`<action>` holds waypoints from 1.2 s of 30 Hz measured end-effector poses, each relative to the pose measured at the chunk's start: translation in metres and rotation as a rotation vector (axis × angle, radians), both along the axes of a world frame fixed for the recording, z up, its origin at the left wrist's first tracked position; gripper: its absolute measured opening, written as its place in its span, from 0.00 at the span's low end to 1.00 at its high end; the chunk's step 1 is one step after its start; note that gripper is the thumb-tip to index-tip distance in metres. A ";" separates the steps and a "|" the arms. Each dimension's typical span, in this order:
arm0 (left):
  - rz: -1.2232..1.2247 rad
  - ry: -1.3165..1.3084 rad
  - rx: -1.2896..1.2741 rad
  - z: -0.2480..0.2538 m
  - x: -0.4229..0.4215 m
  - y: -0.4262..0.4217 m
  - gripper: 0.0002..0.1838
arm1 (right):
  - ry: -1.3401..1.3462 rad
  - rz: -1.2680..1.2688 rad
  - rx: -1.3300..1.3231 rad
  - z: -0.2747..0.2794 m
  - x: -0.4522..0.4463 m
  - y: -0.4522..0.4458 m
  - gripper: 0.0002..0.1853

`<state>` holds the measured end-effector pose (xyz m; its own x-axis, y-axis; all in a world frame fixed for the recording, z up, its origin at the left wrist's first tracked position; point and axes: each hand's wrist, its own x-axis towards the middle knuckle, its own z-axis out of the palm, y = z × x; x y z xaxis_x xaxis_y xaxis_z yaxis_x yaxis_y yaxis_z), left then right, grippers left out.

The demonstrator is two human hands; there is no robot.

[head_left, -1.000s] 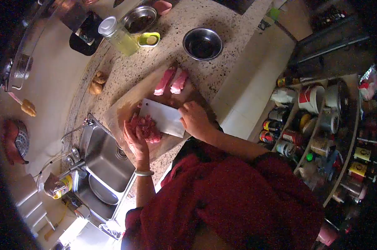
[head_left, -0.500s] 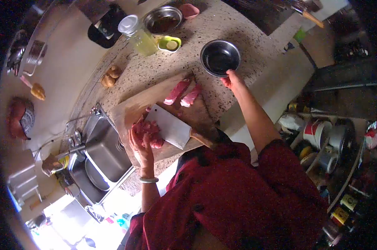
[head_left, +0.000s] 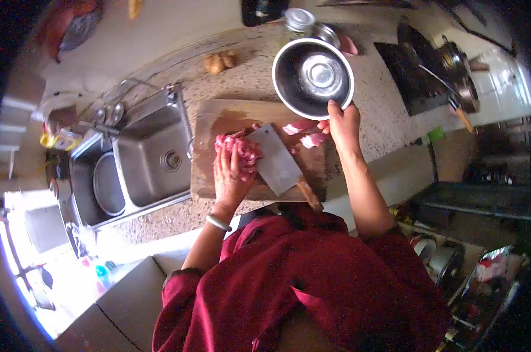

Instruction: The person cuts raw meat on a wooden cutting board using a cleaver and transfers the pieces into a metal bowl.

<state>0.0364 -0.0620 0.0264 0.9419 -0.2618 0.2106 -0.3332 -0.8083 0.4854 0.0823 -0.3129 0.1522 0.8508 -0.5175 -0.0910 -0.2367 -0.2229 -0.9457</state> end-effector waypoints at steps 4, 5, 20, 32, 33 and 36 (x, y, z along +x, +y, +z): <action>-0.003 0.023 0.040 -0.002 -0.003 0.007 0.44 | -0.097 0.182 -0.234 0.012 0.022 0.088 0.12; 0.012 -0.010 0.028 -0.011 -0.002 0.007 0.43 | -0.158 0.239 -0.363 0.005 0.031 0.110 0.12; -0.046 -0.017 0.122 -0.002 0.014 0.004 0.42 | -0.294 0.293 -0.138 0.007 0.045 0.152 0.19; -0.131 0.029 0.172 -0.001 0.060 -0.002 0.37 | 0.036 -0.531 0.740 -0.175 -0.118 -0.148 0.14; -0.126 0.039 0.196 -0.004 0.064 -0.002 0.37 | 0.070 -0.523 0.730 -0.182 -0.121 -0.152 0.14; -0.172 0.079 0.055 0.003 0.076 -0.001 0.24 | 0.013 -0.502 0.759 -0.178 -0.118 -0.154 0.14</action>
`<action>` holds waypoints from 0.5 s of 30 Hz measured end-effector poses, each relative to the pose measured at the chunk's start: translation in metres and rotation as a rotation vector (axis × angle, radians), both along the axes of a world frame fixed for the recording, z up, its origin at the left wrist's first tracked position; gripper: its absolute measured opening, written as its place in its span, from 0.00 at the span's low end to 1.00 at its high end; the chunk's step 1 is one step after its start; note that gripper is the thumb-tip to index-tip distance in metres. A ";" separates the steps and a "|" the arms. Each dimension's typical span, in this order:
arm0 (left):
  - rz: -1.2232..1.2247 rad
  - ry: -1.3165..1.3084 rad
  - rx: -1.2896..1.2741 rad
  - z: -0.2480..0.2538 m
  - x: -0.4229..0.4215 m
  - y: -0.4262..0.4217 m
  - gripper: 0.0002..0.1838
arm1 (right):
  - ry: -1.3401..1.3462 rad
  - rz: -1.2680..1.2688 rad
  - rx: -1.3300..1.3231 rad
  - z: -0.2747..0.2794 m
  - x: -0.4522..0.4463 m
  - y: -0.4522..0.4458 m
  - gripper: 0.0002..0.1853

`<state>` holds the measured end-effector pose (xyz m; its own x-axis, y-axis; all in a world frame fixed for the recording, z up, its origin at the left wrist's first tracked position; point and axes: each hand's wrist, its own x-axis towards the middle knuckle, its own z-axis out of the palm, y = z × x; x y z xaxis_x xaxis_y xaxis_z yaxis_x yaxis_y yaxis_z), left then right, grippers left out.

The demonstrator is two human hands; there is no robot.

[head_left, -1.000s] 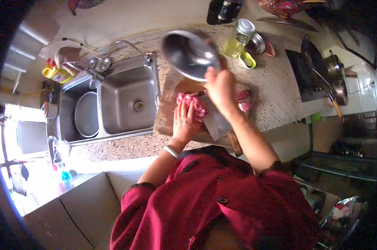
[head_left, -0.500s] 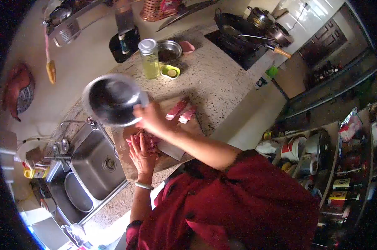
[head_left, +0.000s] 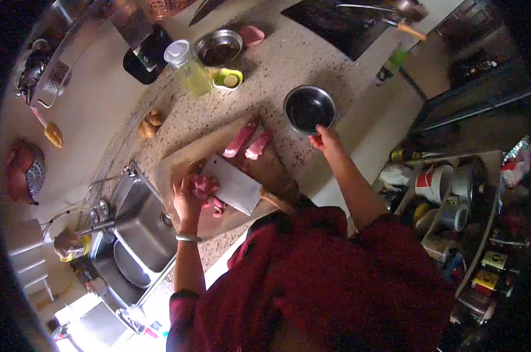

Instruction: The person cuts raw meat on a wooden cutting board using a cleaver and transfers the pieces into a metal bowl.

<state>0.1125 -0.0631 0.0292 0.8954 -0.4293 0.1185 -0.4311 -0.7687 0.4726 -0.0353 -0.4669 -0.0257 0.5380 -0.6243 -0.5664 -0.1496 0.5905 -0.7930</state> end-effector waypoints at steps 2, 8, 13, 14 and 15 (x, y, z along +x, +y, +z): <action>0.043 0.230 -0.018 -0.004 0.014 0.010 0.21 | 0.016 0.049 0.000 -0.005 0.005 -0.003 0.17; 0.115 0.765 -0.314 0.026 0.028 0.014 0.26 | 0.251 0.388 0.110 0.049 0.016 -0.008 0.26; -0.060 0.663 -0.402 0.021 0.012 0.015 0.29 | 0.246 0.922 -0.779 0.053 -0.026 0.071 0.22; -0.096 0.606 -0.365 0.013 0.014 0.019 0.29 | 0.212 1.040 -0.816 0.064 -0.031 0.097 0.22; -0.131 0.548 -0.329 0.004 0.015 0.024 0.29 | 0.177 1.158 -0.857 0.074 -0.033 0.122 0.23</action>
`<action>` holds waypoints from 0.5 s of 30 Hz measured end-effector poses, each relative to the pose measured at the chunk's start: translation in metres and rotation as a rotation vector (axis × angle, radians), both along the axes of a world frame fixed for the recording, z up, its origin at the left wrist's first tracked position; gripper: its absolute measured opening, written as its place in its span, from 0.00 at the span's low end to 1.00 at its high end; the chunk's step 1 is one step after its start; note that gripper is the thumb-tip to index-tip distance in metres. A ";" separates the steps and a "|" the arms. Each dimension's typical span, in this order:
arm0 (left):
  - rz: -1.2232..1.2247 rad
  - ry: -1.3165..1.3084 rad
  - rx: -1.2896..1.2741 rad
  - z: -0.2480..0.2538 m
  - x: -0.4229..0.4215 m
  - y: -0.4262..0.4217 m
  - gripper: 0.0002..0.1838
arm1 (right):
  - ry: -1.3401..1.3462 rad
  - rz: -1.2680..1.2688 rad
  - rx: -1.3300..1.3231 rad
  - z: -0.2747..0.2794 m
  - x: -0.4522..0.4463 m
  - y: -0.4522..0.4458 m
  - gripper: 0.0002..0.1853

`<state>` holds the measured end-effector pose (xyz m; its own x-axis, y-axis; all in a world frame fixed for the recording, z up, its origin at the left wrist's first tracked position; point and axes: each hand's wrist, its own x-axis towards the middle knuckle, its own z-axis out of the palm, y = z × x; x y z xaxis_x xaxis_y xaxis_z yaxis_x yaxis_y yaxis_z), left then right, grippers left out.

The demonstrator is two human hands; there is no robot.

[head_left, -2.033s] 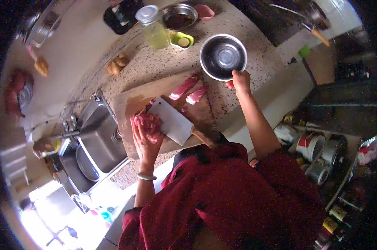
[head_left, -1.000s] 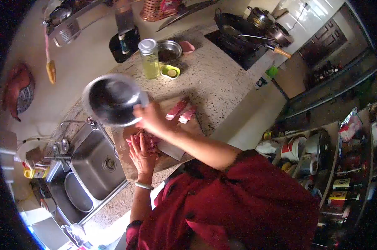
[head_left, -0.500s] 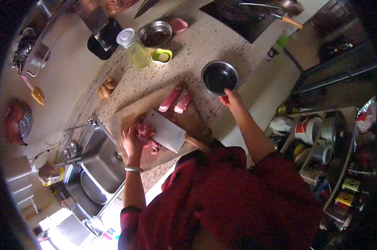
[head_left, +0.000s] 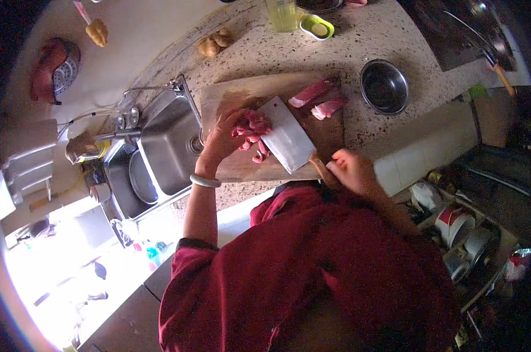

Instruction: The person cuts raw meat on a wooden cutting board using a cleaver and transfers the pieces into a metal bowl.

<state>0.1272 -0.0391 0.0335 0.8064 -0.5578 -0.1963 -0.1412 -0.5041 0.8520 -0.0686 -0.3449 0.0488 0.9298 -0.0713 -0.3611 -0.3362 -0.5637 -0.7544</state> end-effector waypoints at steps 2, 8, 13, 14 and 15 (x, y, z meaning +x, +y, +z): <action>-0.082 -0.309 0.136 0.013 -0.001 -0.001 0.27 | -0.303 0.151 -0.217 0.003 -0.003 0.030 0.23; 0.194 -0.209 0.032 0.003 0.007 0.019 0.19 | -0.063 0.141 -0.343 -0.007 0.004 0.047 0.34; 0.408 -0.220 -0.249 -0.029 -0.017 0.007 0.25 | 0.169 -0.121 0.597 -0.018 -0.009 0.047 0.38; 0.413 -0.275 -0.276 -0.040 -0.023 0.002 0.24 | 0.162 -0.129 0.589 -0.034 -0.013 0.052 0.38; 0.387 -0.379 -0.173 -0.034 -0.028 -0.005 0.24 | -0.020 -0.038 0.411 -0.037 -0.010 0.062 0.38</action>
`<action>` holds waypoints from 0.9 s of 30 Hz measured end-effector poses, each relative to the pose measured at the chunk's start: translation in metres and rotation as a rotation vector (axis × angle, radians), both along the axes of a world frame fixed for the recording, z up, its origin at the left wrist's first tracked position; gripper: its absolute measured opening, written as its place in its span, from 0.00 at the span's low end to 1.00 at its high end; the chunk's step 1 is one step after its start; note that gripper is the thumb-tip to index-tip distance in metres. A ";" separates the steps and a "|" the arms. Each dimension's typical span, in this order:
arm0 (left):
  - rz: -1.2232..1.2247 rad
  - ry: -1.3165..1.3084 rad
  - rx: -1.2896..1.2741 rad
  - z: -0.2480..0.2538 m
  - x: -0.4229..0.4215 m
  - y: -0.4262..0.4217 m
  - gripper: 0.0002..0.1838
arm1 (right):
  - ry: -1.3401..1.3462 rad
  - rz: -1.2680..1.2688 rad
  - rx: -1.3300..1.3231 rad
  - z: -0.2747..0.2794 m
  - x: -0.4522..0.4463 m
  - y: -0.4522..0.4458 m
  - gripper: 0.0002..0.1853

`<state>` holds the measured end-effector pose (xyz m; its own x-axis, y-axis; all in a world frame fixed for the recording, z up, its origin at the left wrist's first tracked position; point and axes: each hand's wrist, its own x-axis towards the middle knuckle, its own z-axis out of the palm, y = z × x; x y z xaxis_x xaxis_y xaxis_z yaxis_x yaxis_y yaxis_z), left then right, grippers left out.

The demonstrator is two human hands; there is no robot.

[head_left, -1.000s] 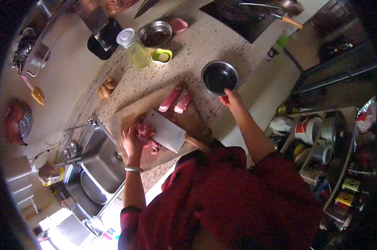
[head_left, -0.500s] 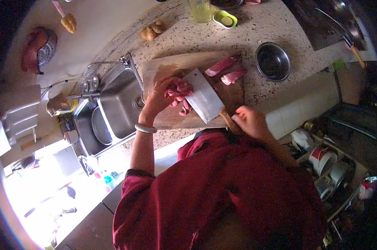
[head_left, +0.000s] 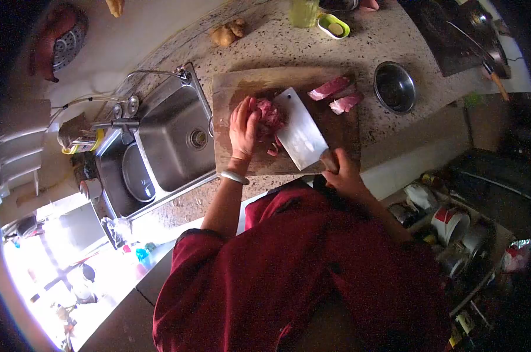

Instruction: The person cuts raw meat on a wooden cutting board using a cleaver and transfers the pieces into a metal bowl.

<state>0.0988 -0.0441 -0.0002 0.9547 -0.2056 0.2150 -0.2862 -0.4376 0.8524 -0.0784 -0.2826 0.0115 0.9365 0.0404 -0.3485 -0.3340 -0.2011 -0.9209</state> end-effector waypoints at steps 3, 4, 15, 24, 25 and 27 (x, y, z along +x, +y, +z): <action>0.113 -0.054 -0.039 -0.007 -0.005 -0.013 0.28 | 0.082 0.012 -0.143 0.009 -0.001 0.025 0.37; 0.108 -0.055 -0.044 -0.008 -0.006 -0.016 0.28 | 0.031 -0.011 -0.056 0.011 0.001 0.035 0.31; 0.226 -0.019 -0.568 0.008 -0.005 -0.036 0.24 | -0.221 -0.054 -0.094 0.006 -0.002 0.048 0.21; -0.128 -0.051 -0.484 0.070 -0.001 -0.198 0.34 | -0.023 -0.385 -0.172 0.088 -0.033 -0.047 0.23; -0.197 -0.028 -0.532 0.069 -0.005 -0.225 0.36 | -0.114 -0.470 -0.294 0.092 -0.035 -0.057 0.23; -0.296 -0.232 -0.370 0.074 -0.008 -0.272 0.37 | -0.088 -0.568 -0.315 0.103 -0.041 -0.076 0.24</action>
